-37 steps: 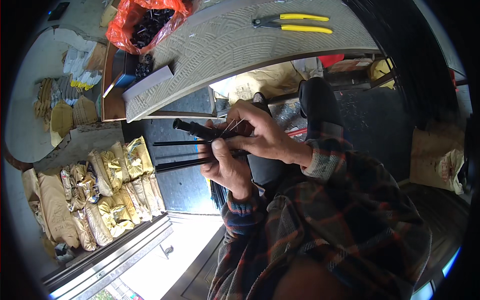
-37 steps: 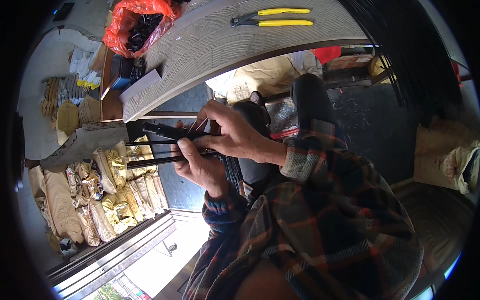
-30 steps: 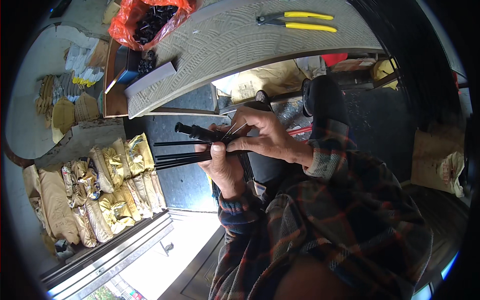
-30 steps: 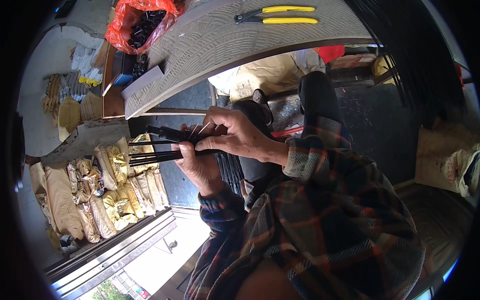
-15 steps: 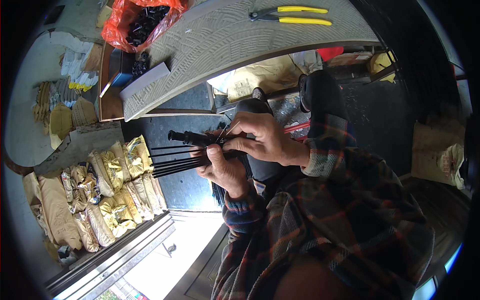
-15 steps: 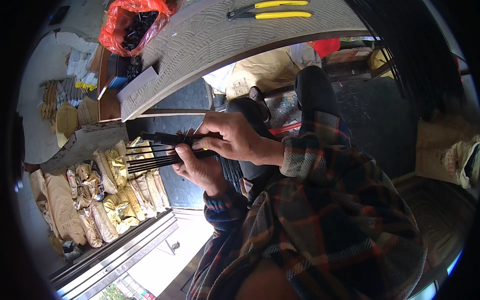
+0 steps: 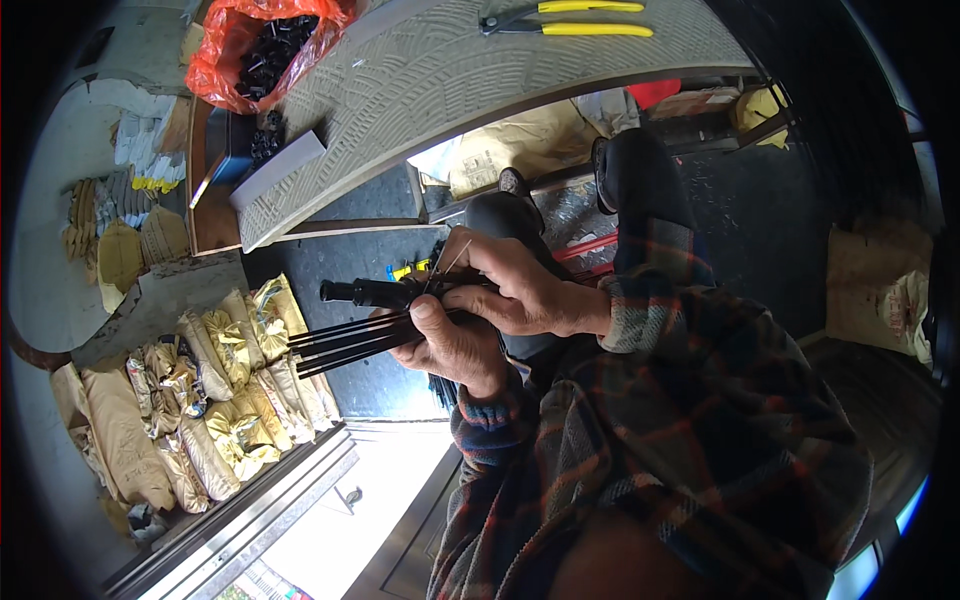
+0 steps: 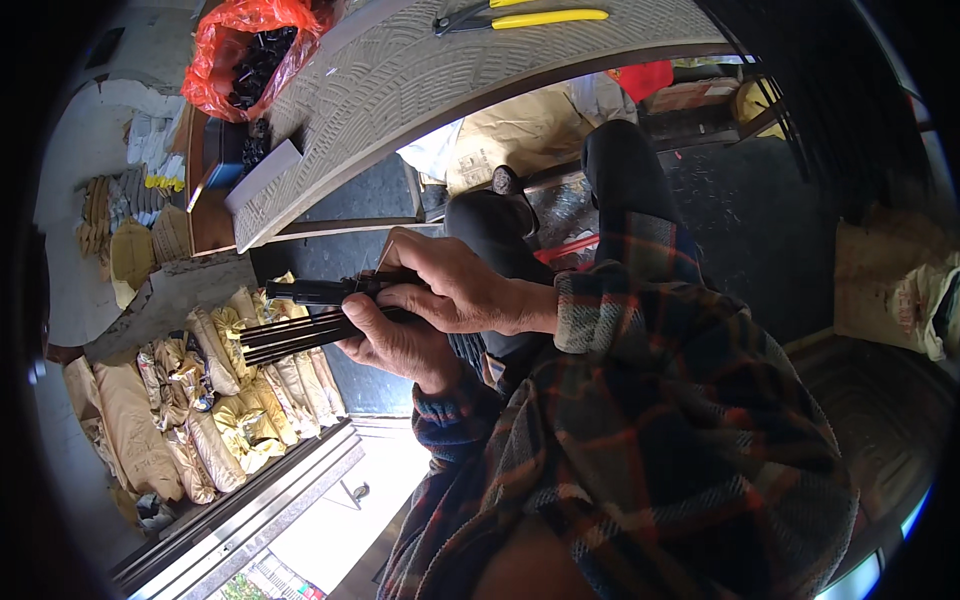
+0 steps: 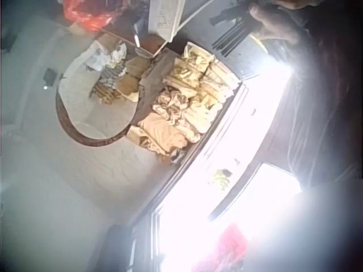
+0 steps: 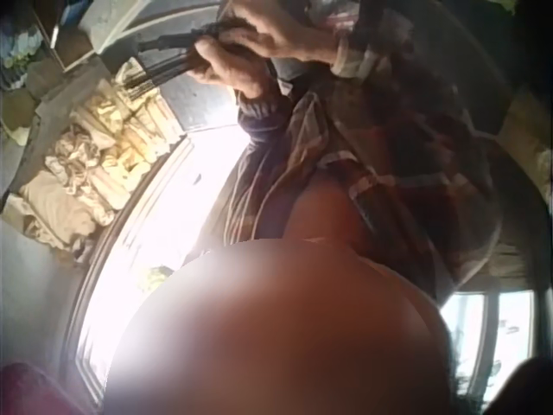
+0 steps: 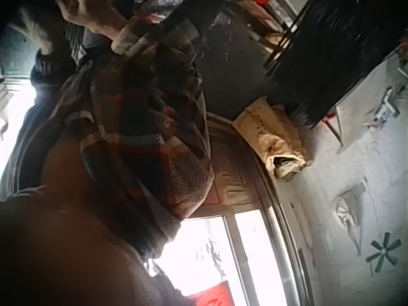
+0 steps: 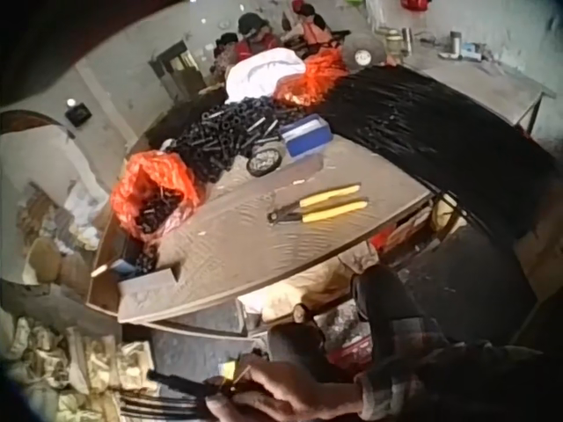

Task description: Bundling black plastic cable ties and using wire cutters to trim or secure them.

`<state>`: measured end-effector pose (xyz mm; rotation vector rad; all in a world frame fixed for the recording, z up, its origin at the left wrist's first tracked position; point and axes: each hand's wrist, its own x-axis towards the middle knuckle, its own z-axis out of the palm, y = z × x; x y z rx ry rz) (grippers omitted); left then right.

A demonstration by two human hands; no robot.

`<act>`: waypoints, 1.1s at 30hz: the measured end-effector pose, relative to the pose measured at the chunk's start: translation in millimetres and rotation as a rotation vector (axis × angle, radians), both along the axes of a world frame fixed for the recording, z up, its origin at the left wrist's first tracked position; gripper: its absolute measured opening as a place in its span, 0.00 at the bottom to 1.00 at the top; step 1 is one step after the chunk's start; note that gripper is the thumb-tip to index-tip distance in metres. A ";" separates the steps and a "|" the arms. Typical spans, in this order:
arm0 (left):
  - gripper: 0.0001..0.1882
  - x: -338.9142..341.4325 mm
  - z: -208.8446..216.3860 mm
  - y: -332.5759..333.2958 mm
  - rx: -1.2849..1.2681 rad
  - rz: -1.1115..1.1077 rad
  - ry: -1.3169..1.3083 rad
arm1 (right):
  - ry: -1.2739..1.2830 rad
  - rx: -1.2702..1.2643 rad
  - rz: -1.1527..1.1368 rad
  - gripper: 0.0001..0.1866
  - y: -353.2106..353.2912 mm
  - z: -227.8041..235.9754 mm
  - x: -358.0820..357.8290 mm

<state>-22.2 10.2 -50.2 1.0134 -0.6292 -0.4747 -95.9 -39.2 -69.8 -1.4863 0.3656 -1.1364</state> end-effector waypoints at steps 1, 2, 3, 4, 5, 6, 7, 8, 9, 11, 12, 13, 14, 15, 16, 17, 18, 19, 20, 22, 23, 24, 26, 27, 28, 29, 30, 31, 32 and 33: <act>0.18 -0.9 0.9 -0.5 0.002 -0.002 0.001 | -0.014 0.005 0.005 0.10 0.0 -0.5 -1.5; 0.18 -0.8 1.0 0.0 0.002 -0.030 0.008 | -0.017 0.007 0.007 0.10 -1.3 -1.3 -2.1; 0.19 -0.4 0.7 0.8 0.003 -0.056 0.014 | -0.034 0.115 0.099 0.11 -3.9 -1.8 -3.1; 0.22 2.1 -2.2 3.0 0.039 -0.059 0.018 | -0.050 0.224 0.192 0.11 -5.1 -2.2 -3.6; 0.22 4.3 -3.6 3.5 0.042 -0.056 0.015 | -0.053 0.226 0.196 0.11 -4.5 -2.4 -3.7; 0.22 6.5 -4.9 3.7 0.028 -0.086 0.026 | -0.041 0.134 0.148 0.11 -3.8 -1.5 -3.7; 0.23 7.4 -3.6 3.8 0.012 -0.121 0.045 | -0.023 0.042 0.093 0.12 -3.0 2.0 -4.2; 0.23 6.8 -4.5 2.8 0.016 -0.125 0.045 | -0.023 0.045 0.089 0.12 -3.6 1.9 -4.6; 0.23 6.1 -5.5 1.8 0.000 -0.126 0.085 | -0.045 0.017 0.058 0.12 -4.2 1.3 -4.8; 0.24 7.8 -6.0 2.5 -0.013 -0.123 0.121 | -0.072 -0.007 0.030 0.12 -5.6 2.9 -5.6; 0.24 11.5 -5.7 3.8 -0.008 -0.153 0.112 | -0.024 -0.050 0.009 0.12 -6.9 5.3 -6.4; 0.24 13.5 -5.0 5.1 -0.002 -0.183 0.104 | 0.023 -0.094 -0.011 0.11 -7.1 6.8 -6.5; 0.25 11.8 -4.5 3.9 0.030 -0.145 0.103 | 0.024 -0.090 -0.013 0.11 -6.7 5.3 -6.0; 0.25 11.1 -5.2 3.7 0.033 -0.147 0.104 | 0.020 -0.047 -0.030 0.10 -5.9 3.9 -4.9; 0.25 10.7 -5.9 3.7 0.031 -0.138 0.108 | 0.015 -0.004 -0.047 0.10 -5.7 3.3 -4.3; 0.26 10.3 -6.7 3.5 0.029 -0.130 0.112 | 0.015 -0.001 -0.049 0.10 -7.3 3.4 -5.2; 0.26 10.0 -7.4 5.1 0.032 -0.125 0.111 | 0.011 0.095 0.036 0.10 -9.2 6.2 -6.3; 0.26 9.8 -8.1 6.5 0.039 -0.088 0.090 | 0.006 0.192 0.120 0.11 -10.1 7.3 -6.3; 0.27 6.6 -7.7 4.6 0.044 -0.066 0.075 | 0.011 0.193 0.110 0.11 -11.6 8.0 -9.6; 0.27 1.7 -10.0 -2.1 0.034 -0.094 0.107 | -0.013 0.340 0.164 0.11 -14.1 9.4 -16.1; 0.27 4.0 -12.5 -1.5 0.026 -0.091 0.122 | -0.019 0.343 0.172 0.11 -10.9 6.9 -13.0; 0.27 5.0 -13.6 0.6 0.021 -0.091 0.091 | -0.011 0.236 0.092 0.10 -6.0 4.3 -9.6; 0.18 6.0 -12.0 0.9 -0.041 -0.153 0.112 | -0.002 0.131 0.010 0.10 -3.7 2.6 -8.4; 0.19 4.6 -11.4 -0.3 -0.033 -0.159 0.112 | 0.008 0.173 0.034 0.10 -5.4 3.8 -10.2; 0.19 3.5 -11.5 0.0 -0.032 -0.160 0.113 | 0.017 0.214 0.059 0.09 -7.7 4.9 -12.0; 0.23 2.4 -11.6 0.4 0.028 -0.110 0.064 | 0.026 0.255 0.084 0.09 -9.8 4.9 -13.2; 0.28 1.6 -11.2 0.5 0.087 -0.062 0.014 | -0.049 0.425 0.184 0.09 -12.5 4.4 -12.2; 0.28 1.1 -10.8 0.7 0.087 -0.063 0.014 | -0.049 0.425 0.183 0.09 -13.6 5.4 -13.3; 0.26 0.9 -10.9 0.4 0.071 -0.061 0.029 | -0.016 0.436 0.216 0.09 -15.0 6.9 -14.7; 0.23 0.8 -11.0 0.3 0.054 -0.060 0.044 | 0.018 0.448 0.249 0.10 -15.6 7.7 -15.2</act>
